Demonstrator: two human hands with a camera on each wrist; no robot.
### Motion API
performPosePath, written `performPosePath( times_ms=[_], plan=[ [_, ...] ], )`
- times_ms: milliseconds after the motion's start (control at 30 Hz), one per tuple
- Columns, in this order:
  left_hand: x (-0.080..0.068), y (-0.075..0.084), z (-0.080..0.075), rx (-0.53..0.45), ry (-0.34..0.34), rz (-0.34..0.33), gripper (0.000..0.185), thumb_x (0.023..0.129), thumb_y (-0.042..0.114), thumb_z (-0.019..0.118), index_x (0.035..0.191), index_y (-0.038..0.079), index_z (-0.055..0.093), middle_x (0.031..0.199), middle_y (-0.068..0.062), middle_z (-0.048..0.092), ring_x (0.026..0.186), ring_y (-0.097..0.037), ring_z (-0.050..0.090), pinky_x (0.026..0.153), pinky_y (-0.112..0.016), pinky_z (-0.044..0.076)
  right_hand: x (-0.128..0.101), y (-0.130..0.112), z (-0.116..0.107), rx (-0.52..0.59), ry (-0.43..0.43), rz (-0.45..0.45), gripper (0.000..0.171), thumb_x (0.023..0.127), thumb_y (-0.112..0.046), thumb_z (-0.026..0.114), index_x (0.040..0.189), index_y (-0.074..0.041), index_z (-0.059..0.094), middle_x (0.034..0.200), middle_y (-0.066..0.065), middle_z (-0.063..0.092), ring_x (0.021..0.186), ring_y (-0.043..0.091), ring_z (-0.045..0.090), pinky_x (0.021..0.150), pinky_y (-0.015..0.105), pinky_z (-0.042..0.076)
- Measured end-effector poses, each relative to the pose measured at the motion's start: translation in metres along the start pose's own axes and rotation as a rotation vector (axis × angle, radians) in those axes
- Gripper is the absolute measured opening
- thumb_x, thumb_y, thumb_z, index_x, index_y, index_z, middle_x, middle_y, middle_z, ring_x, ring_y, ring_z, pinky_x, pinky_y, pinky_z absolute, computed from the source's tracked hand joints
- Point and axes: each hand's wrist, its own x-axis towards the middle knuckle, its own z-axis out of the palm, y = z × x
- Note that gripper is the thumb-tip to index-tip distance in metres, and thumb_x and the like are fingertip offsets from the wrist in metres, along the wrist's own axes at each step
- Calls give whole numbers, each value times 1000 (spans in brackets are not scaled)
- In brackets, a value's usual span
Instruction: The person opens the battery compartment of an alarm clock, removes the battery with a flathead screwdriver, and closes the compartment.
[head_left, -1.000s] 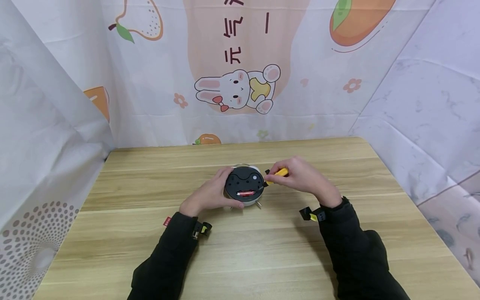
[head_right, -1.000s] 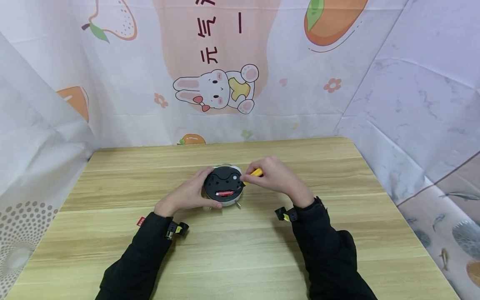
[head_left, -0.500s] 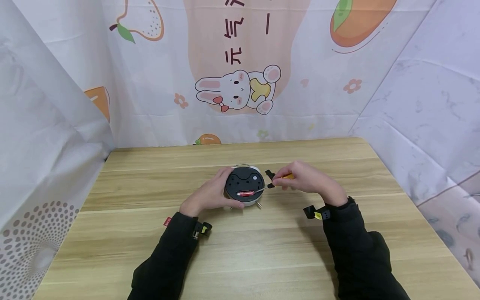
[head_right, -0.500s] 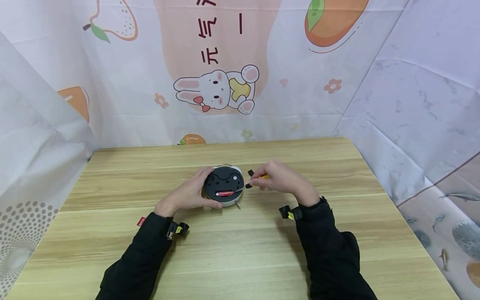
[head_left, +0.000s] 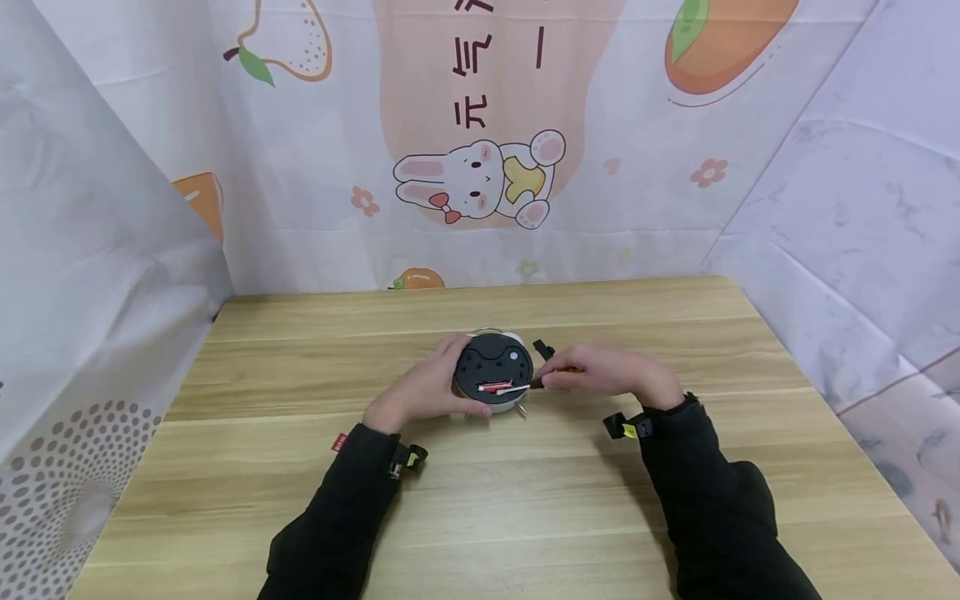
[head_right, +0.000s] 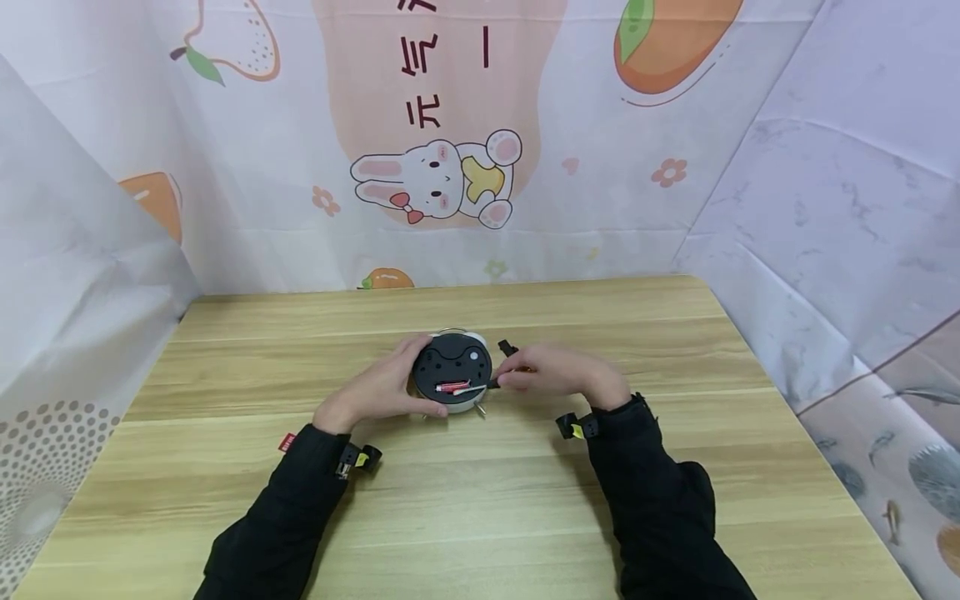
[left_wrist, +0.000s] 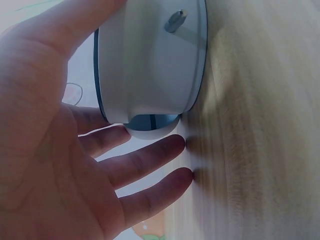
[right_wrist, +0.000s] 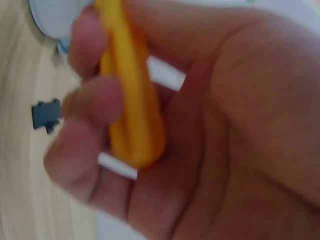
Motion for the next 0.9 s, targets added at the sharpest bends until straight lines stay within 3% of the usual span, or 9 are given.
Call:
performPosePath(
  times_ms=[100,200,367,467,700,900],
  plan=[
    [1,1,1,3,-3,-6,115,70,50,92,159,14,29,157,-6,33,133,-27,46,108,-49,41,-3,-4,-1,19,40,7,28,107,-23,55,121,-6,72,90,2,65,78,17,59,70,29,48],
    [0,1,1,13,-9,-28,118,70,52,91,160,14,26,160,-6,30,136,-28,44,109,-50,40,-11,-13,-6,22,148,23,24,105,-21,59,119,-6,71,84,2,65,72,18,58,65,29,48],
    [-1,1,1,15,-11,-29,117,70,53,91,160,14,26,160,-7,30,137,-27,43,110,-49,39,-17,-32,-10,-92,264,5,13,102,-22,64,106,-15,75,77,-5,66,58,11,50,57,29,44],
    [-1,-1,1,14,-8,-30,117,69,56,90,159,17,27,159,-6,31,136,-26,44,109,-48,40,-15,-40,-7,-165,282,10,12,100,-23,66,101,-17,77,85,-7,70,59,7,51,58,28,45],
    [-1,-2,1,14,-12,-39,119,69,58,89,160,16,26,159,-5,31,135,-26,45,109,-49,41,-7,-49,1,-250,291,-11,10,97,-21,71,98,-15,79,84,-11,71,63,5,57,60,27,49],
    [0,-3,2,19,-2,-29,119,69,55,90,160,15,25,160,-6,30,136,-28,44,109,-50,40,-8,-45,1,-258,227,-4,16,97,-24,71,105,-13,79,96,-7,74,76,3,64,70,31,54]
  ],
)
